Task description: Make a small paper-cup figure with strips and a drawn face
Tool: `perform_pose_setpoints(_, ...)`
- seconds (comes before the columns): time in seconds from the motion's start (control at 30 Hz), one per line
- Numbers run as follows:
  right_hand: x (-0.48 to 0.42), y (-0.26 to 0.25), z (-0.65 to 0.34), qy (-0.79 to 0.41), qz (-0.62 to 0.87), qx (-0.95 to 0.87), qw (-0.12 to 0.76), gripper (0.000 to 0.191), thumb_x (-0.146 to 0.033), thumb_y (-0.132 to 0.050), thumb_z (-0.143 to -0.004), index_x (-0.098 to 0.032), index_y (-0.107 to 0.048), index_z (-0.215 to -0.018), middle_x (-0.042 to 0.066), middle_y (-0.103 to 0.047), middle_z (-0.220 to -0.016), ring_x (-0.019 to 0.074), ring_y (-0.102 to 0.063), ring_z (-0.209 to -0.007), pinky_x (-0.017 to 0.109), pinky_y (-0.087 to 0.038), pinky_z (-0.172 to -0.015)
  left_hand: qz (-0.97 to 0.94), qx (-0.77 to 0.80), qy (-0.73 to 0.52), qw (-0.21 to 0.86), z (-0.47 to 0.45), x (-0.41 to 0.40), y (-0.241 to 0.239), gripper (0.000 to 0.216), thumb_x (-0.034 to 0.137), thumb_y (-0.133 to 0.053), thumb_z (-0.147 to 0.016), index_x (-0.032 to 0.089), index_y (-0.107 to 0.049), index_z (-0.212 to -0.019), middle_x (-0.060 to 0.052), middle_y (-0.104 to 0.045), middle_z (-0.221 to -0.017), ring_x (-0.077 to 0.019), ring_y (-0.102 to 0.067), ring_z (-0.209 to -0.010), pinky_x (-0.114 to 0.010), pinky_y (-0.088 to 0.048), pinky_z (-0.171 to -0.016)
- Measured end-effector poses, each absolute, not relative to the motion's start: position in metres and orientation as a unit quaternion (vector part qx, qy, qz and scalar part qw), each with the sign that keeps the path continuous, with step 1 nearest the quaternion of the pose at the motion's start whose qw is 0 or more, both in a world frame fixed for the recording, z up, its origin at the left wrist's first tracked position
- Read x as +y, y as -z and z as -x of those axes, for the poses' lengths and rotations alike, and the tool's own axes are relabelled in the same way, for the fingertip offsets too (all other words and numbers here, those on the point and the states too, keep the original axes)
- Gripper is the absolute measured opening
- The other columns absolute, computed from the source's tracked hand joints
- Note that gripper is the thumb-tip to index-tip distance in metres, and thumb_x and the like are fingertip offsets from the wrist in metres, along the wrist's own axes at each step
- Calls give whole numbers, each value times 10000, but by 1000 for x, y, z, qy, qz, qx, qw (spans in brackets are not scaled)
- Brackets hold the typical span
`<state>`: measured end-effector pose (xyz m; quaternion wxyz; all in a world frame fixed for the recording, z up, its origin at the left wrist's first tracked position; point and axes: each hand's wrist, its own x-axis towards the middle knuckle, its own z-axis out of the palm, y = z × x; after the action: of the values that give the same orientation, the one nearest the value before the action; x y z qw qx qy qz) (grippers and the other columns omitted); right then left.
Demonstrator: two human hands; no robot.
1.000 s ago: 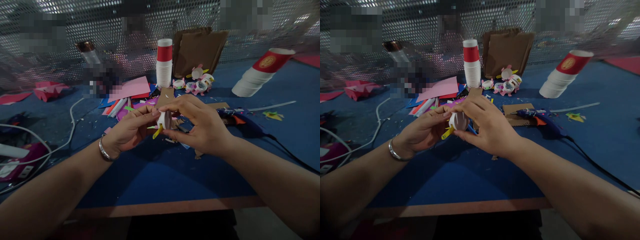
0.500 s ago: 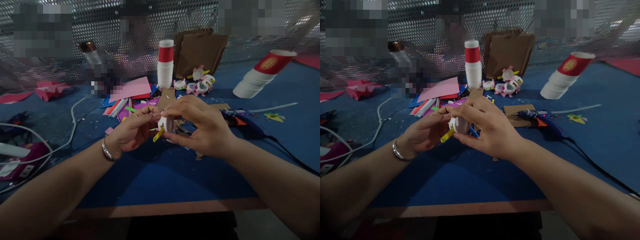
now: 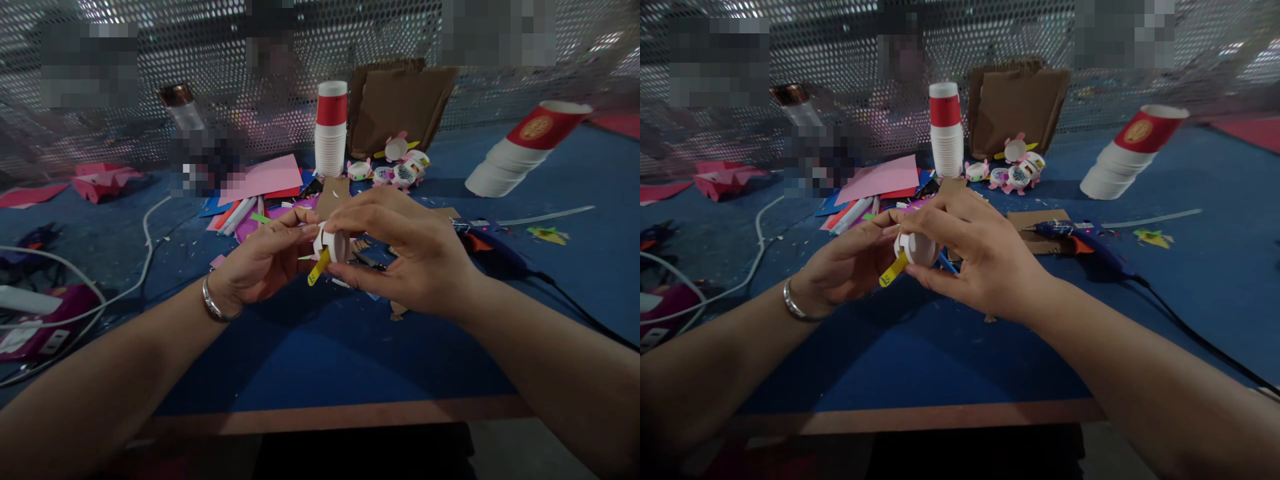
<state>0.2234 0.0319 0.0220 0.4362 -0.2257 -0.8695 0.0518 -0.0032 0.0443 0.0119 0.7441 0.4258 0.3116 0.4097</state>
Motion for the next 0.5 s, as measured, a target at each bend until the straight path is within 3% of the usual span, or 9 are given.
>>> perform_pose_setpoints(0.17,32,-22,-224,-54,238,-869,430,252,-278,-760,-940,-318,-734,-1188,65,-790,-1156,300,-731,-1106,542,-611,-970,-440,316,-406,736,2,43,-13,262,304,-951,-786,211,-753,-929,-15,-736,-929,-139,-726,-794,-232,-624,-711)
perform_pose_setpoints(0.37,34,-18,-224,-56,229,-868,436,300,-238,-784,-929,-287,-726,-1219,70,-780,-1137,294,-727,-1098,517,-611,-964,-422,301,-405,753,1,42,-13,416,403,-1036,-683,188,-761,-909,-5,-753,-896,-132,-741,-779,-195,-647,-655)
perform_pose_setpoints(0.5,34,-17,-224,-55,236,-869,432,310,-254,-809,-930,-240,-725,-1228,109,-774,-1165,307,-724,-1135,503,-612,-971,-413,302,-413,753,0,42,-12,416,368,-1036,-686,163,-771,-933,-14,-760,-883,-139,-756,-774,-197,-659,-660)
